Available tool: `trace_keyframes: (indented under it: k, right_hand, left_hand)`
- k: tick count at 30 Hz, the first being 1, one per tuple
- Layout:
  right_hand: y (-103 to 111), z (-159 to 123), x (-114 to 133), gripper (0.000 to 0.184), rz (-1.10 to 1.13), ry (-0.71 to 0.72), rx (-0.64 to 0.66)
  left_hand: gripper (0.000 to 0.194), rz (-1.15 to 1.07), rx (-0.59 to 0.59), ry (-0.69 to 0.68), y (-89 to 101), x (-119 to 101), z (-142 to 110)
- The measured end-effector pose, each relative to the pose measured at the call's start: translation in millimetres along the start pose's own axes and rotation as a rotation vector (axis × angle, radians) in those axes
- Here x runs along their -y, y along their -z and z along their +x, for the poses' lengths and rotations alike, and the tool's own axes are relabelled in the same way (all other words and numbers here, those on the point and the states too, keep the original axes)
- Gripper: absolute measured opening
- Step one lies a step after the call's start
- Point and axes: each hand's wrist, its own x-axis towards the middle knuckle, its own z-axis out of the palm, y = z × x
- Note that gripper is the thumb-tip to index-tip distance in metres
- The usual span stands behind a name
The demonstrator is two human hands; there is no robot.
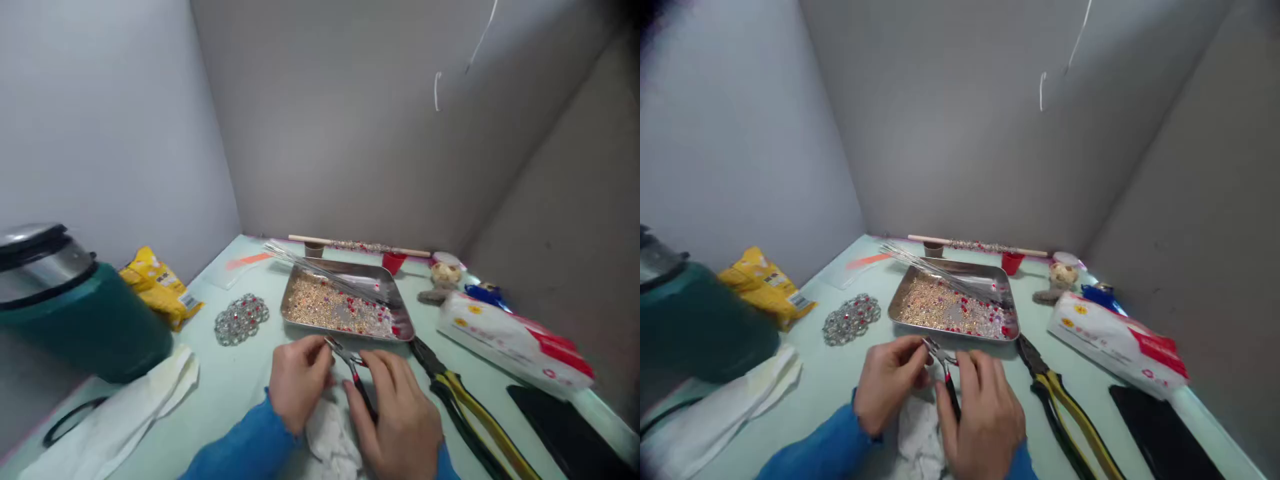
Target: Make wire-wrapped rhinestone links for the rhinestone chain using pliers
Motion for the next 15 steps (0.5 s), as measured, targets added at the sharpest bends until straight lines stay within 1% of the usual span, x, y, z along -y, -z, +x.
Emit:
trace_keyframes:
  k: [2,5,10,13,15]
  right_hand:
    - [-2.3,0.2,0.6,0.032,-0.015,0.011,-0.003]
    - [-3.8,0.0,-1.2,0.032,0.015,-0.004,0.022]
    - [0.2,1.2,-9.3,0.030,0.160,-0.110,0.121]
    - [3.7,2.2,-12.6,0.028,0.270,-0.172,0.171]
    - [4.9,2.1,-13.0,0.028,0.314,-0.178,0.177]
  left_hand:
    - [0.025,0.048,-0.028,-0.010,1.5,-1.3,-2.0]
    - [0.026,0.043,-0.034,-0.020,3.2,-1.3,-3.1]
    - [0.027,-0.136,0.032,-0.024,4.4,5.2,0.5]
    - [0.024,-0.173,0.008,0.016,4.2,8.4,2.8]
    - [0.024,-0.166,-0.027,0.040,3.7,8.8,3.5]
